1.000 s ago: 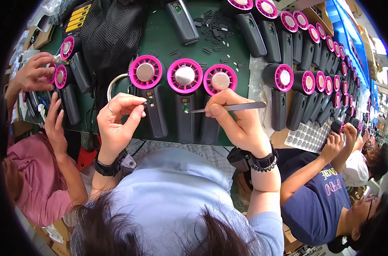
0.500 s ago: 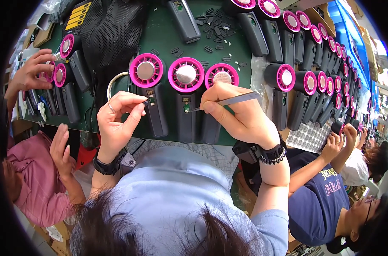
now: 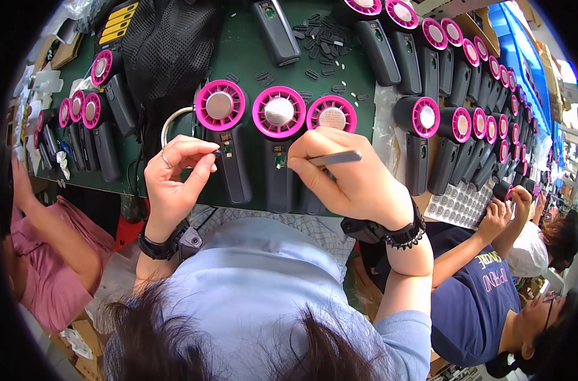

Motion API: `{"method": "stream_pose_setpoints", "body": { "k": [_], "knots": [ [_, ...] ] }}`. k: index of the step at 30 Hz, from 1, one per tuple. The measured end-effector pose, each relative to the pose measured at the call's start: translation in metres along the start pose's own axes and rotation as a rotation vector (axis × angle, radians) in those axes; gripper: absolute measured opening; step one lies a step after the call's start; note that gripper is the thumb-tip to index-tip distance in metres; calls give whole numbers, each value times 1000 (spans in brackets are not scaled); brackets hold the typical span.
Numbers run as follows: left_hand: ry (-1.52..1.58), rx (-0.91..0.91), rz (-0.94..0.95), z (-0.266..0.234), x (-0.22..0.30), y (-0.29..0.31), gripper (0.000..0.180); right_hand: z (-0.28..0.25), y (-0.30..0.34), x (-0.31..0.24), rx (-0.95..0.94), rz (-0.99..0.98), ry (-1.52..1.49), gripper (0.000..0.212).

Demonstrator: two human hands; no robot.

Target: The person picks up a handheld fan, uses tweezers to place a small component onto its handle, and then presses a small sticker over it by hand. They repeat this process with several fans before setting them aside.

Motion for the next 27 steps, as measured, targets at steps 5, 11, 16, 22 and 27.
{"method": "stream_pose_setpoints", "body": {
  "k": [5, 11, 16, 22, 27],
  "knots": [
    [3, -1, 9, 1, -1, 1, 15, 4, 3, -16, 3, -94, 133, 4],
    [-3, 4, 2, 1, -2, 5, 15, 2, 14, -16, 63, -93, 82, 5],
    [5, -6, -3, 2, -2, 3, 16, 1, 20, -14, 116, -89, 40, 5],
    [-3, -4, 2, 1, -2, 0, 16, 2, 17, -9, 114, -94, 55, 5],
    [-69, -5, 54, -3, 9, -5, 17, 1, 16, -15, 108, -117, 51, 4]
  ]
}}
Point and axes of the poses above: each hand's wrist, its own y-axis away from the middle knuckle, its own z-axis out of the palm, x = y × z, the point moved 9 cm from there along -y, towards the middle knuckle, and after that the axes turned 6 degrees about -z, right-handed, at the moved point
